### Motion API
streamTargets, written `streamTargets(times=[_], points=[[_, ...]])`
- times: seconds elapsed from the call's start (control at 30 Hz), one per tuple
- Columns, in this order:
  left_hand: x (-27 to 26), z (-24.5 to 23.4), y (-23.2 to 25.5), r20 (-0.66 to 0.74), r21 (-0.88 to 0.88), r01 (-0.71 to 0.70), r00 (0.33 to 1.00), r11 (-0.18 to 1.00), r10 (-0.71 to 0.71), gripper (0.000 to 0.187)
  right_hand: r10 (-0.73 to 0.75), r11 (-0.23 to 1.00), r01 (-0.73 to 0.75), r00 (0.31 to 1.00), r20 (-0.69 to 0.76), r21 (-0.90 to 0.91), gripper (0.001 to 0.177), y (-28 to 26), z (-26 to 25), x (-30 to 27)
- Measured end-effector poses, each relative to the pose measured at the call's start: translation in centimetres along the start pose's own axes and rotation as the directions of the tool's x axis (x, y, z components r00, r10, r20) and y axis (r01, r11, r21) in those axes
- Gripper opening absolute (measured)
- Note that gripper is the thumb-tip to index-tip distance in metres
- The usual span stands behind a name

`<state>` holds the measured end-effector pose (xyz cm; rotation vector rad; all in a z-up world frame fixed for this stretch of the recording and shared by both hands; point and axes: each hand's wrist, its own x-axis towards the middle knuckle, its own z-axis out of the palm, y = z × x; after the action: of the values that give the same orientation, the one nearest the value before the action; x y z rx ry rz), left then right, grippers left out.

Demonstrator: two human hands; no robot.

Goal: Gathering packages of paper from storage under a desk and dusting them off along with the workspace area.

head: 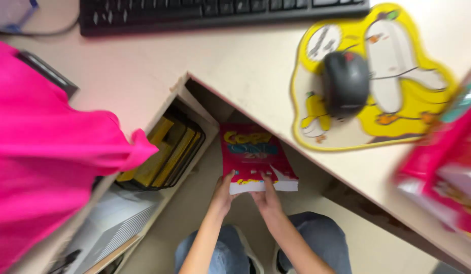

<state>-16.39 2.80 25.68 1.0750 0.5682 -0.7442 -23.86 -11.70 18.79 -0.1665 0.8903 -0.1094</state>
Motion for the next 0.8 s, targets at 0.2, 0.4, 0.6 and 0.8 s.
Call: streamTargets(times=[0.2,0.4,0.6,0.8], points=[[-9.4,0.7,2.8,-0.094,-0.062,0.067,0.993,0.996,-0.073,0.048,0.083,0.996,-0.086,0.991,-0.104,-0.027,0.039,0.3,5.3,-10.4],[-19.1,1.8,6.5,-0.126,-0.159,0.059,0.989,0.986,-0.079,0.051,0.101,0.987,-0.114,0.988,-0.113,-0.111,0.039,-0.1,10.7,-19.7],[-27.9,4.0,10.0,-0.176,-0.185,0.051,0.981,0.981,-0.084,0.051,0.084,0.973,-0.119,0.98,-0.178,-0.195,0.039,-1.6,18.1,-30.1],[-36.3,7.4,12.4,-0.201,-0.196,-0.002,0.979,0.981,-0.038,0.051,0.092,0.952,-0.127,0.986,-0.137,-0.28,0.041,-3.9,21.8,-38.2]])
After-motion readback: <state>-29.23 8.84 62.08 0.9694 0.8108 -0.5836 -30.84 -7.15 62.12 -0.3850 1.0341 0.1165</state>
